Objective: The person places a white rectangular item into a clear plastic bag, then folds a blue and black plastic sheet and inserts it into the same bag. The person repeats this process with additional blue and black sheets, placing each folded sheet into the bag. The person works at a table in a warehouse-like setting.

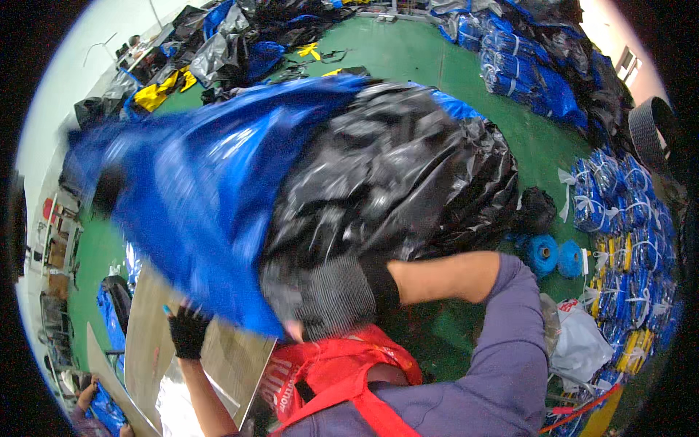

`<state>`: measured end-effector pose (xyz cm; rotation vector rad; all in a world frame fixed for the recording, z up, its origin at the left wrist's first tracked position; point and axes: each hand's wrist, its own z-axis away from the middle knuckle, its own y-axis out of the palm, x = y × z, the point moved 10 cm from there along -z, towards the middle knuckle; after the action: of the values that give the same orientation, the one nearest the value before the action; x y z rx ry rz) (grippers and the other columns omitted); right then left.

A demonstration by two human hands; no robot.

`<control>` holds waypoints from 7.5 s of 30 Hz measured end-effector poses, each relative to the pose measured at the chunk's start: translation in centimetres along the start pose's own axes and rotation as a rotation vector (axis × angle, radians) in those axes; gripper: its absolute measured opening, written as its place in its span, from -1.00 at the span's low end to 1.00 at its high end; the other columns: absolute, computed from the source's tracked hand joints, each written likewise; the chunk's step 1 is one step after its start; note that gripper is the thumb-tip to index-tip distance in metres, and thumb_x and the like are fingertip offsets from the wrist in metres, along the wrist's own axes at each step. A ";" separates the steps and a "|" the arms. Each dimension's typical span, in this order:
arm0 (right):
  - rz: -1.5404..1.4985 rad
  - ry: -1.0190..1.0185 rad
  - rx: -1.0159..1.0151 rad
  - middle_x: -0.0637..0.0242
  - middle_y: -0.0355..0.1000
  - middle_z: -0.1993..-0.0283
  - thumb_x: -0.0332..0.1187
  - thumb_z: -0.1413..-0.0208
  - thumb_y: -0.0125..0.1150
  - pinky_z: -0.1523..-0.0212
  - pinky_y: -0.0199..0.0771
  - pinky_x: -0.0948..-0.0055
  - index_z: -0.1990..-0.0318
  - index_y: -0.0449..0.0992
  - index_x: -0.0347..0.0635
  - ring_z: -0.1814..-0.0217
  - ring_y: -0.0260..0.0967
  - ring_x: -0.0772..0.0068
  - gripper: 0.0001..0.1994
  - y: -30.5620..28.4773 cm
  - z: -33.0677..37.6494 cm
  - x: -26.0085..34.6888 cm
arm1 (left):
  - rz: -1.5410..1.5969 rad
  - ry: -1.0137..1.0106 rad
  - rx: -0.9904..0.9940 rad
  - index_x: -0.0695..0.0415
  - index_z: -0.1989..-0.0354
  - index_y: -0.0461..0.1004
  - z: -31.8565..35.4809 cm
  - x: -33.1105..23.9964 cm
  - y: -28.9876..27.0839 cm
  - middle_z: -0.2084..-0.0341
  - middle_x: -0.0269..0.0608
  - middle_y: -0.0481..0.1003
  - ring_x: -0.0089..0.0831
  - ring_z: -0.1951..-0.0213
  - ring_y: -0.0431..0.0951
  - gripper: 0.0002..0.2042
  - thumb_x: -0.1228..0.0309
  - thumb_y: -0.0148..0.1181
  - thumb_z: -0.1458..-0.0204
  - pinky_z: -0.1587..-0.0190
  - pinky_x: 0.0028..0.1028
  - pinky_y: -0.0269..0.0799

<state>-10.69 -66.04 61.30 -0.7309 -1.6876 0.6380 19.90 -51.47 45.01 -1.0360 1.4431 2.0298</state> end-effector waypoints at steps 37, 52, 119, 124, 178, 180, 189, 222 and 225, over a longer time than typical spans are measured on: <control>-0.053 0.867 -0.322 0.25 0.50 0.38 -0.17 -0.11 0.11 0.48 0.44 0.39 0.23 0.50 -0.11 0.46 0.46 0.37 -0.77 -3.3 -11.4 -32.5 | -2.122 0.486 -0.430 0.15 -0.22 0.22 18.0 -9.7 -2.9 -0.16 0.17 0.26 0.05 -0.21 0.24 -0.42 0.39 0.16 0.06 -0.25 -0.18 0.13; 0.372 0.508 -0.083 -0.11 0.29 -0.16 0.15 0.04 0.16 -0.22 0.18 0.27 -0.16 0.31 -0.18 -0.23 0.22 0.02 -0.29 -0.4 -6.4 -14.1 | -1.861 0.205 -0.202 -0.21 -0.30 0.15 -2.3 4.4 3.0 -0.33 -0.01 0.04 0.03 -0.34 0.01 -0.42 -0.13 -0.19 -0.13 -0.26 0.25 -0.28; 0.823 0.101 0.101 0.14 -0.10 -0.44 0.23 0.06 0.11 -0.37 -0.39 -0.19 -0.34 0.09 -0.02 -0.48 -0.25 0.00 -0.15 11.8 -22.9 -20.3 | -0.816 -0.115 -0.951 0.19 -0.13 0.38 10.4 -14.6 -38.2 0.02 -0.09 0.47 -0.26 0.06 0.47 -0.39 0.00 0.18 0.00 -0.02 -0.32 0.33; 0.731 0.138 0.159 0.06 0.10 -0.33 0.10 -0.01 0.12 -0.37 -0.10 0.07 -0.30 0.14 -0.08 -0.37 -0.01 -0.03 -0.26 9.1 -21.8 -21.4 | -1.125 0.366 -1.232 0.24 0.13 0.54 17.8 -23.1 -32.4 0.11 -0.05 0.52 -0.23 0.12 0.51 -0.59 0.10 0.15 -0.07 0.06 -0.30 0.38; 0.452 0.183 0.317 0.20 0.46 0.06 -0.16 0.25 0.28 -0.31 0.02 -0.12 0.24 0.57 0.06 -0.12 0.36 0.20 -0.68 8.4 5.0 -5.7 | -1.494 0.156 0.086 -0.10 -0.37 0.02 -6.1 1.6 5.4 -0.39 -0.03 -0.19 0.04 -0.40 -0.28 -0.24 -0.18 -0.04 -0.02 -0.30 0.18 -0.46; 0.479 -0.055 0.187 0.17 0.49 0.15 -0.16 0.17 0.21 -0.30 0.07 -0.03 0.27 0.57 0.05 0.02 0.42 0.15 -0.73 6.9 1.2 -3.9 | -1.483 0.435 0.279 0.10 -0.36 0.01 -6.4 2.8 11.9 -0.36 0.13 -0.14 0.05 -0.39 -0.24 -0.27 -0.06 -0.03 -0.08 -0.36 -0.02 -0.40; 0.218 0.260 0.484 0.02 0.48 0.06 0.27 -0.08 -0.07 -0.08 0.33 0.17 0.04 0.53 -0.04 0.04 0.41 -0.05 -0.40 9.9 -14.5 -17.8 | -1.939 0.318 0.261 0.00 -0.31 0.13 -0.8 8.5 6.7 -0.22 0.13 0.20 -0.03 -0.17 0.30 -0.44 0.16 0.01 -0.12 -0.27 -0.25 0.12; 0.264 0.443 0.350 0.02 0.48 0.11 -0.02 -0.18 0.00 -0.03 0.38 0.21 0.12 0.55 -0.14 0.03 0.41 -0.02 -0.60 7.8 -12.1 -20.2 | -1.561 0.296 -0.595 0.17 -0.18 0.29 29.2 -13.4 -9.3 -0.34 0.00 0.01 -0.06 -0.29 0.12 -0.28 -0.17 0.08 -0.01 -0.24 -0.20 0.13; 0.254 0.491 0.374 0.05 0.49 0.09 0.03 -0.17 0.00 -0.06 0.36 0.22 0.08 0.55 -0.12 0.02 0.42 -0.01 -0.57 7.3 -11.6 -20.7 | -1.366 0.042 -0.797 0.18 -0.14 0.35 24.7 -13.1 -17.7 -0.12 0.06 0.33 -0.09 -0.06 0.41 -0.36 -0.11 0.05 -0.06 -0.10 -0.23 0.29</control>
<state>5.29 -76.30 45.28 -0.7600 -0.9986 0.8440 32.80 -21.21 48.91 -1.6643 -0.3004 1.3793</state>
